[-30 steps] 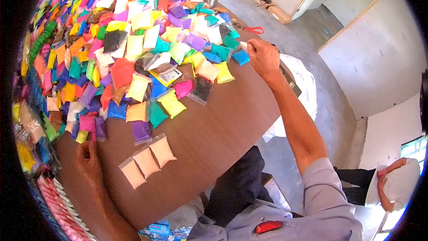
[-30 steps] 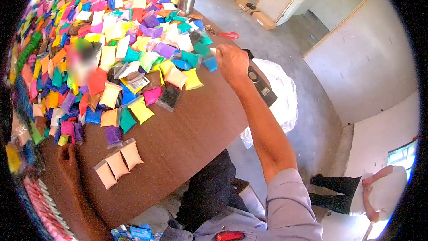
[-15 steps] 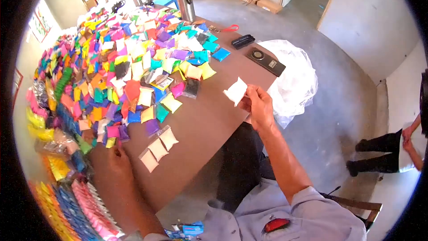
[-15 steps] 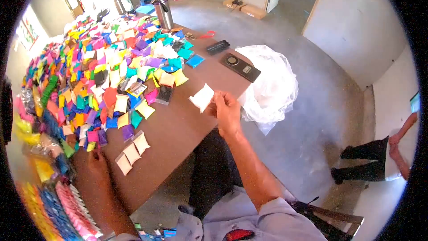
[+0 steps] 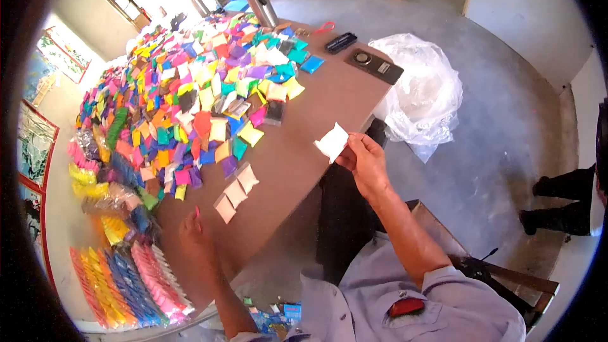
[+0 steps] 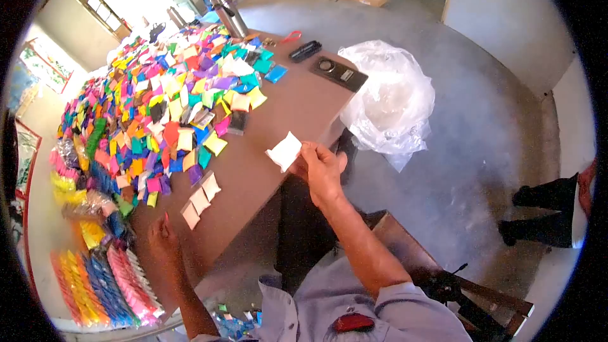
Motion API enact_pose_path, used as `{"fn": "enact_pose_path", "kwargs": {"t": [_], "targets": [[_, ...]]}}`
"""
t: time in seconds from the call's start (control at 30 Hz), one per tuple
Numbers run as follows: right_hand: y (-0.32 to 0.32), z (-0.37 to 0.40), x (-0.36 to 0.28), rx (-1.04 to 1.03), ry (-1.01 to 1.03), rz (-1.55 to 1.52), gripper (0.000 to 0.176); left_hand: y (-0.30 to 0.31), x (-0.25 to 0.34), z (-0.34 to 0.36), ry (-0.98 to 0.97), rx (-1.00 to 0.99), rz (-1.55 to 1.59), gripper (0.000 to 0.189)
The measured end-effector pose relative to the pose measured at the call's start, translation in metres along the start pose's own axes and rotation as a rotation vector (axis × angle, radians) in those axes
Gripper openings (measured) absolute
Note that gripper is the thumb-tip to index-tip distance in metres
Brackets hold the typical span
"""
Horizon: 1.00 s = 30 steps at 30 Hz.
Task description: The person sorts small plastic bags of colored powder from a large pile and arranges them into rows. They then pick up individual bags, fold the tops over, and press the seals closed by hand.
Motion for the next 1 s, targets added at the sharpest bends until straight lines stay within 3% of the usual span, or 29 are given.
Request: {"fn": "enact_pose_path", "kwargs": {"t": [0.07,0.13,0.2,0.3,0.37,0.5,0.63,0.73,0.8,1.0], "targets": [[0.002,0.007,0.013,-0.029,-0.024,-0.010,0.025,-0.008,0.026,0.016,0.368,-0.075,0.339,0.020],[-0.006,0.014,0.023,-0.078,-0.040,-0.021,0.025,-0.008,0.094,0.018,0.528,-0.245,0.687,0.026],[-0.013,0.025,0.034,-0.081,-0.065,-0.059,0.025,-0.001,0.166,0.006,0.400,-0.419,0.809,0.025],[-0.016,0.040,0.050,-0.129,-0.065,-0.023,0.024,-0.028,0.224,0.014,0.475,-0.452,1.027,0.025],[-0.010,0.047,0.055,-0.149,-0.051,0.039,0.021,-0.046,0.242,0.021,0.678,-0.525,1.235,0.026],[-0.006,0.045,0.043,-0.239,-0.078,0.122,0.026,-0.062,0.237,0.027,0.743,-0.584,1.259,0.029],[-0.025,0.041,0.041,-0.398,-0.066,0.188,0.036,-0.058,0.223,0.022,0.525,-0.656,1.106,0.025],[-0.030,0.032,0.050,-0.480,0.005,0.361,0.030,-0.052,0.224,0.017,0.377,-0.620,1.028,0.023],[-0.031,0.031,0.053,-0.519,0.011,0.458,0.026,-0.056,0.219,0.019,0.411,-0.640,1.048,0.023],[-0.026,0.021,0.061,-0.443,0.181,0.330,0.017,-0.070,0.218,0.024,0.619,-0.620,1.100,0.024]]}}
Point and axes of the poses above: each hand's wrist, its own z-axis away from the middle knuckle, its own y-axis out of the back of the hand, x = y × z, the point moved 6 cm from there along -z, towards the middle knuckle, and after that the axes turned 7 degrees about x, right-handed, at the moved point
